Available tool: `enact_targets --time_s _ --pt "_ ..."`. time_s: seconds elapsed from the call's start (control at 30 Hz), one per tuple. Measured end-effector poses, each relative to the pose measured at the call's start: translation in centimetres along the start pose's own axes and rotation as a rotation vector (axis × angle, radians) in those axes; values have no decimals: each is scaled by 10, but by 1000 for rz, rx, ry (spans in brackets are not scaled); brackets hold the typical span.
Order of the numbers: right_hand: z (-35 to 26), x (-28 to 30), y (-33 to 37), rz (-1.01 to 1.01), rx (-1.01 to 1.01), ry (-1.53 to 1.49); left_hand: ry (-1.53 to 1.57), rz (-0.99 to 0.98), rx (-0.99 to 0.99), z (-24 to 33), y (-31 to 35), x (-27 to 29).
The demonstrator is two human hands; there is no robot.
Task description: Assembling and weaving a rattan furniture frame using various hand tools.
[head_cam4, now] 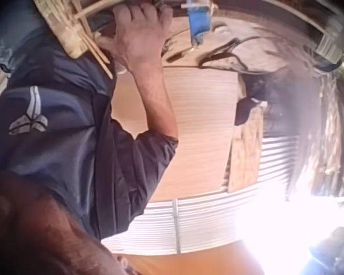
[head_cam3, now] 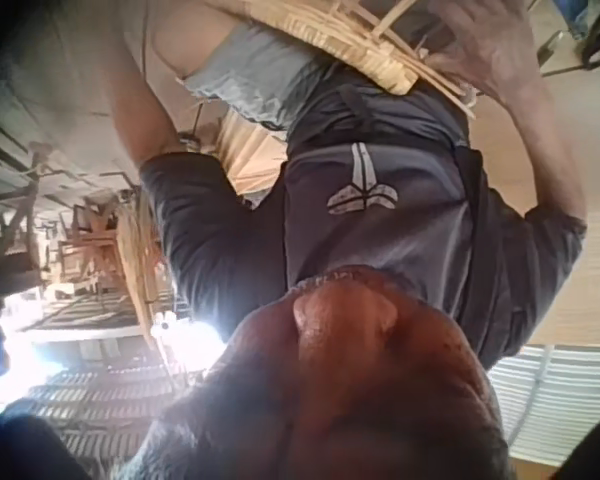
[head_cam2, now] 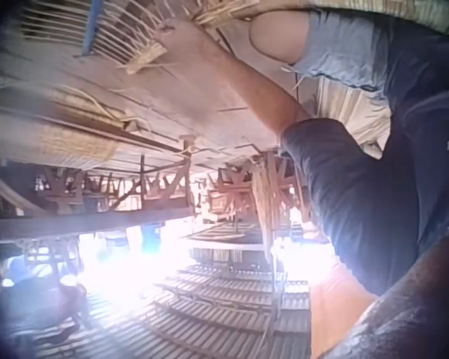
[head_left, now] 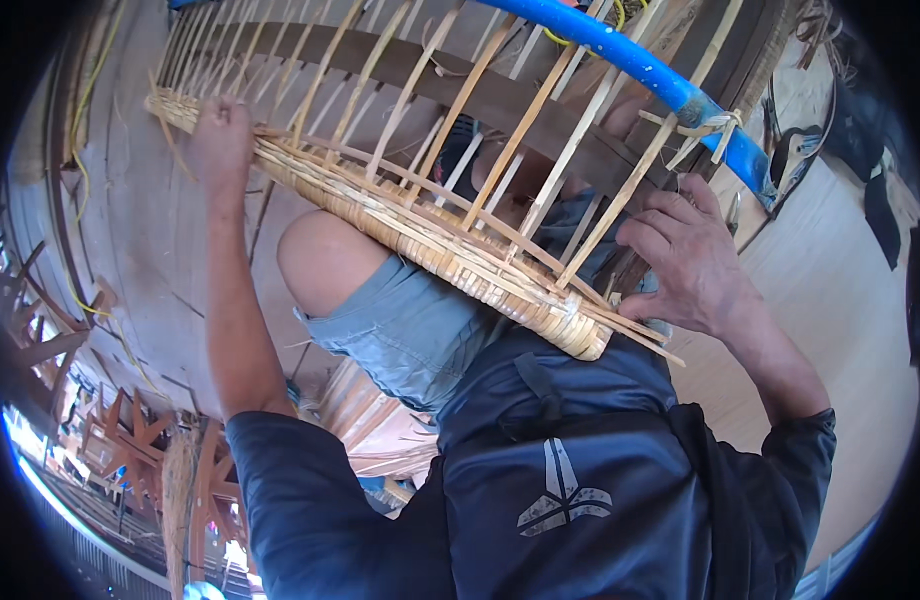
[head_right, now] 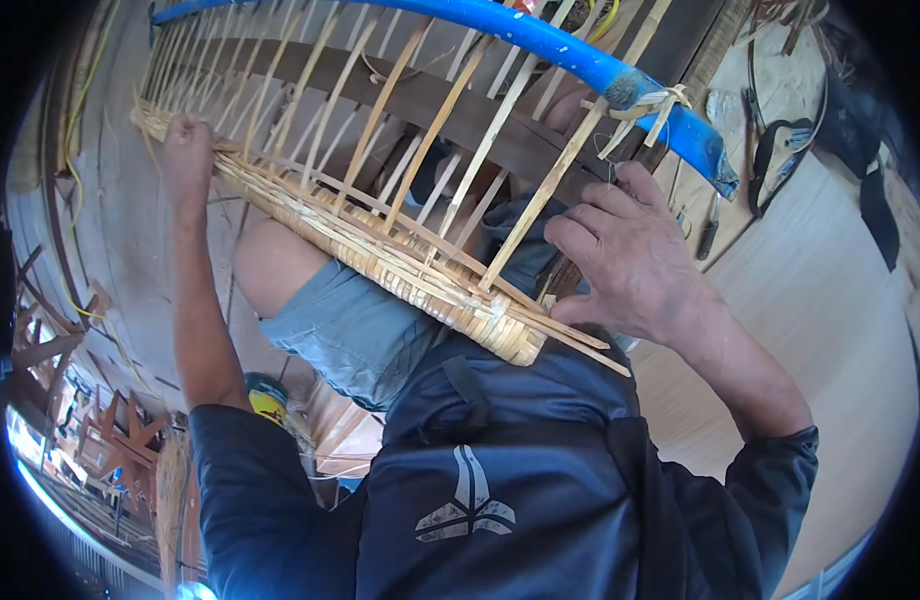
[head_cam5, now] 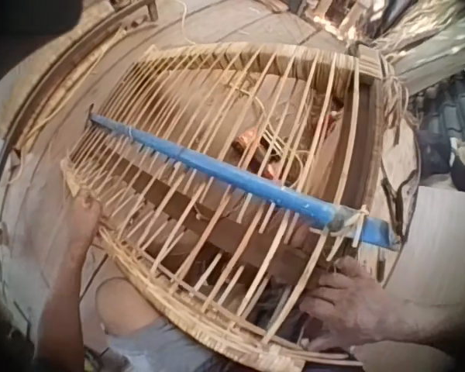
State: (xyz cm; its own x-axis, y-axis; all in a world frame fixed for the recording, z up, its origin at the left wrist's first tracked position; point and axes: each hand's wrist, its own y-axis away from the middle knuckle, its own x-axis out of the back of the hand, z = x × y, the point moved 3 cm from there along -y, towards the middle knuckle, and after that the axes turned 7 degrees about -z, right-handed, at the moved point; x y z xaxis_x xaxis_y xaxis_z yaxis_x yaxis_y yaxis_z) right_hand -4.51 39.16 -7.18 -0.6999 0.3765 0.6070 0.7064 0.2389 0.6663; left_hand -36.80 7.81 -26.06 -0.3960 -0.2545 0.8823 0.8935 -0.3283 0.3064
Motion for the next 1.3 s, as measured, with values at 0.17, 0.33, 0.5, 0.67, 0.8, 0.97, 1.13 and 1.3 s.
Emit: enact_targets --time_s 0.17,0.33,0.5,0.67,0.8,0.97,1.13,1.3 --pt "-19 40 -1 71 -148 -358 116 -53 39 7 3 3" --pt "-65 25 -23 85 -223 -377 30 -99 64 21 5 13" --pt "-87 -7 -37 121 -278 -84 -101 -19 -176 14 0 6" --pt "-89 -5 -39 200 -190 -127 -428 50 -287 65 15 31" --pt "-88 -3 -40 220 -233 -149 -141 -192 -898 145 79 54" --pt "-84 -5 -38 228 -231 -152 -51 -677 -1006 160 148 41" --pt "-81 13 -46 203 -105 -126 -105 -705 -983 148 154 44" --pt "-84 29 -63 320 -184 -255 20 -650 -833 148 139 56"
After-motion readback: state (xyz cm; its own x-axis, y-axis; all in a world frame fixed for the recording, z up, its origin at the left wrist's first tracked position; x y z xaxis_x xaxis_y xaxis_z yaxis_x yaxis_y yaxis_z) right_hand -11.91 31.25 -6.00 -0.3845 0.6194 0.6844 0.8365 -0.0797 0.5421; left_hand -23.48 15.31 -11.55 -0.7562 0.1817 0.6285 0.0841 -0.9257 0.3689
